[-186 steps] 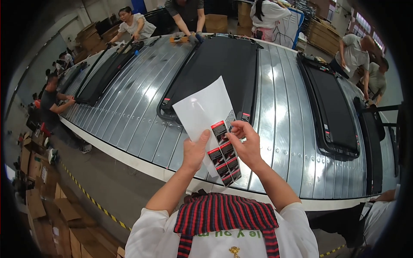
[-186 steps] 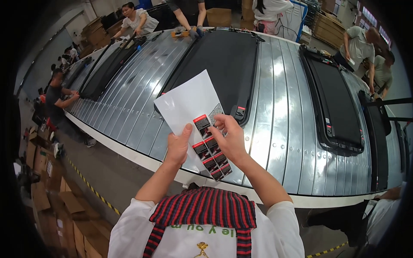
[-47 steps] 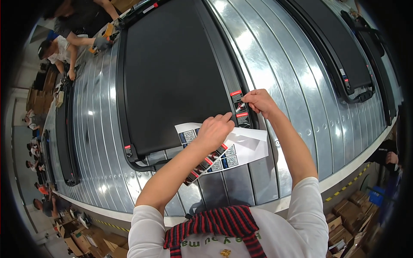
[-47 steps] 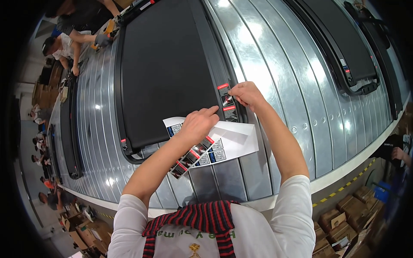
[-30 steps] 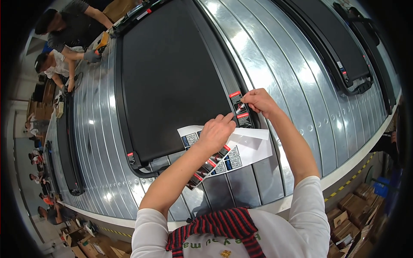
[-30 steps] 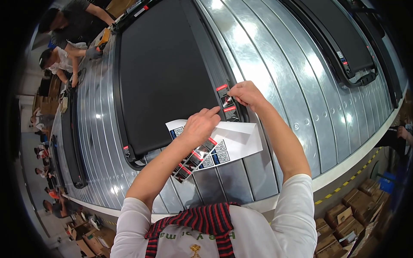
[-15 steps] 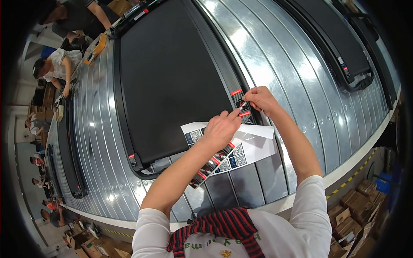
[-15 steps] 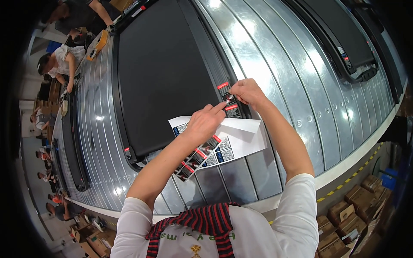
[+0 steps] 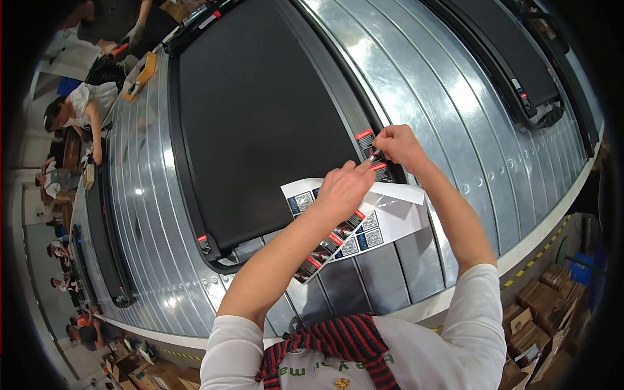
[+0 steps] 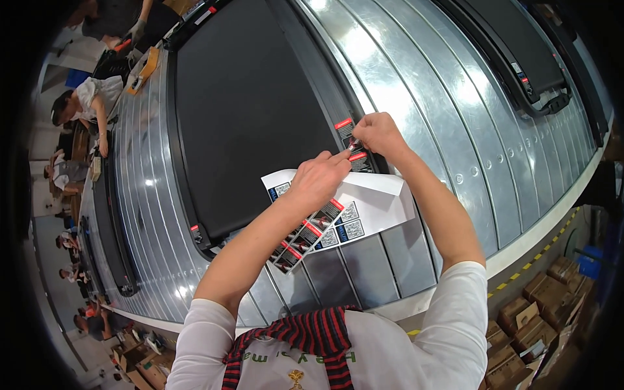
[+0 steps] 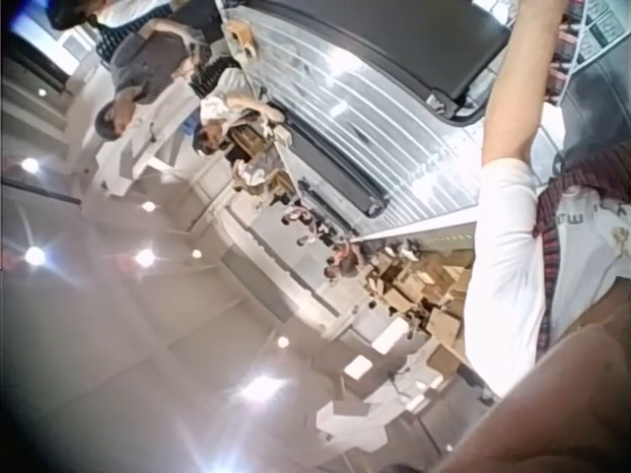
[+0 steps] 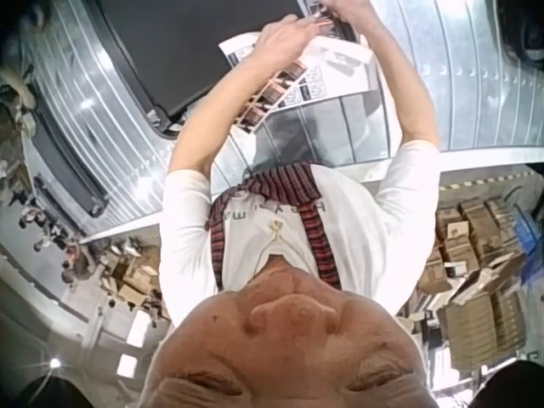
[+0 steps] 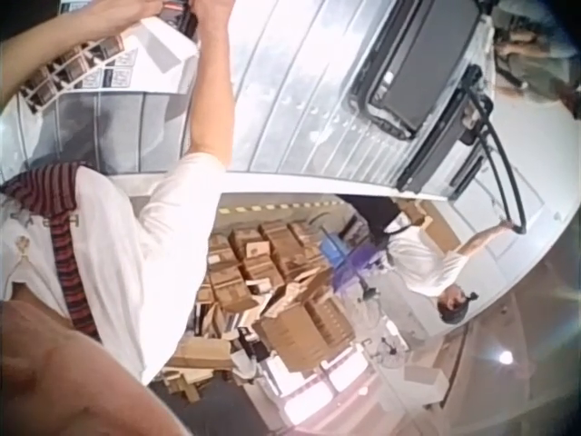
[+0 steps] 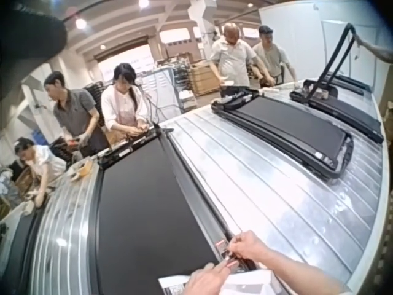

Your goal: Applying informational and warning labels to treadmills on an assembly line.

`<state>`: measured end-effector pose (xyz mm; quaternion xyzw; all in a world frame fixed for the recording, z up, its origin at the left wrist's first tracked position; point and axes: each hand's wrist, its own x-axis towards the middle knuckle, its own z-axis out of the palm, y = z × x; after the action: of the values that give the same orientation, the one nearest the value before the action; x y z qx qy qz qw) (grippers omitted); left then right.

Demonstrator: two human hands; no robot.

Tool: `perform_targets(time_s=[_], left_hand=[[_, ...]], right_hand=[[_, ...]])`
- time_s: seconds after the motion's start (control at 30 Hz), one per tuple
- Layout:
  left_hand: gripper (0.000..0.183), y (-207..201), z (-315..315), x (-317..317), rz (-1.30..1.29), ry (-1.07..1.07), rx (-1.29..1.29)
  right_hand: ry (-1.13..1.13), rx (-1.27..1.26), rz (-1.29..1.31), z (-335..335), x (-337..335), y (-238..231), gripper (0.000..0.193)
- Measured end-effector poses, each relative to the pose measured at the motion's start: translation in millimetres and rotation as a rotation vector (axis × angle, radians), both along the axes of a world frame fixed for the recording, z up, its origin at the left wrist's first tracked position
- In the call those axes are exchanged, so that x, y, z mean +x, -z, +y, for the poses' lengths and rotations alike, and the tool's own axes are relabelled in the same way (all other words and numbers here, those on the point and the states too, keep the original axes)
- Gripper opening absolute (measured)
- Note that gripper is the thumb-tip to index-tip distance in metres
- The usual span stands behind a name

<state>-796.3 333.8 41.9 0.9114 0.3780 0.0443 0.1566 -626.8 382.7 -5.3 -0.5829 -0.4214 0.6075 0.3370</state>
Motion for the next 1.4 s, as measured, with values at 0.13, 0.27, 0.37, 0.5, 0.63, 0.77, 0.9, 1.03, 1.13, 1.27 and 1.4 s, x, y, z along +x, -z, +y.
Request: perform_targets(time_s=[0.13,0.27,0.37,0.5,0.63,0.77,0.9,1.03,1.13,1.27,1.4], left_hand=[[0.013,-3.0,2.0,0.9,0.029,0.000,-0.037],[0.018,-11.5,-1.3,-16.1,0.079,-0.041,-0.083],[0.023,-48.4,-24.7,-50.8,-0.171,-0.105,-0.068],[0.020,-114.9,-65.6,-117.5,-0.476,-0.552,-0.583],[0.026,-130.7,-105.1,-153.6,-0.965,-0.844,-0.633],[0.029,-126.7,-150.3,-187.5,-1.137,-0.999,-0.541],[0.031,-136.1,-193.3,-219.2,-1.254,-0.979,-0.612],[0.031,-135.7,-228.7,-240.2,-1.358,-0.907,-0.592],[0.038,-140.7,-254.1,-263.1,-1.516,-0.857,-0.555],[0.039,-141.5,-290.9,-319.6,-1.604,-0.735,-0.541],[0.038,-139.4,-316.5,-345.6,-1.551,-0.790,-0.437]], right_hand=[[-0.166,0.178,-0.476,1.7,-2.7,-16.7,0.018],[-0.298,0.385,-1.033,-0.8,-19.5,-36.2,0.048],[-0.081,0.545,-0.893,-3.6,-10.2,-5.8,0.074],[0.074,0.460,-0.828,8.8,-5.4,17.3,0.090],[0.294,0.542,-0.937,17.9,-26.1,35.2,0.071],[0.272,0.599,-0.811,-7.0,-47.0,26.1,0.054],[-0.036,0.604,0.051,-88.5,-114.0,-47.3,0.045],[-0.612,0.081,0.488,-173.8,-189.7,-111.7,0.027],[-0.574,0.191,0.491,-205.1,-212.9,-126.9,0.017],[-0.612,0.175,0.471,-230.1,-240.1,-163.7,0.021],[-0.765,0.315,0.198,-273.2,-292.9,-191.4,0.035]])
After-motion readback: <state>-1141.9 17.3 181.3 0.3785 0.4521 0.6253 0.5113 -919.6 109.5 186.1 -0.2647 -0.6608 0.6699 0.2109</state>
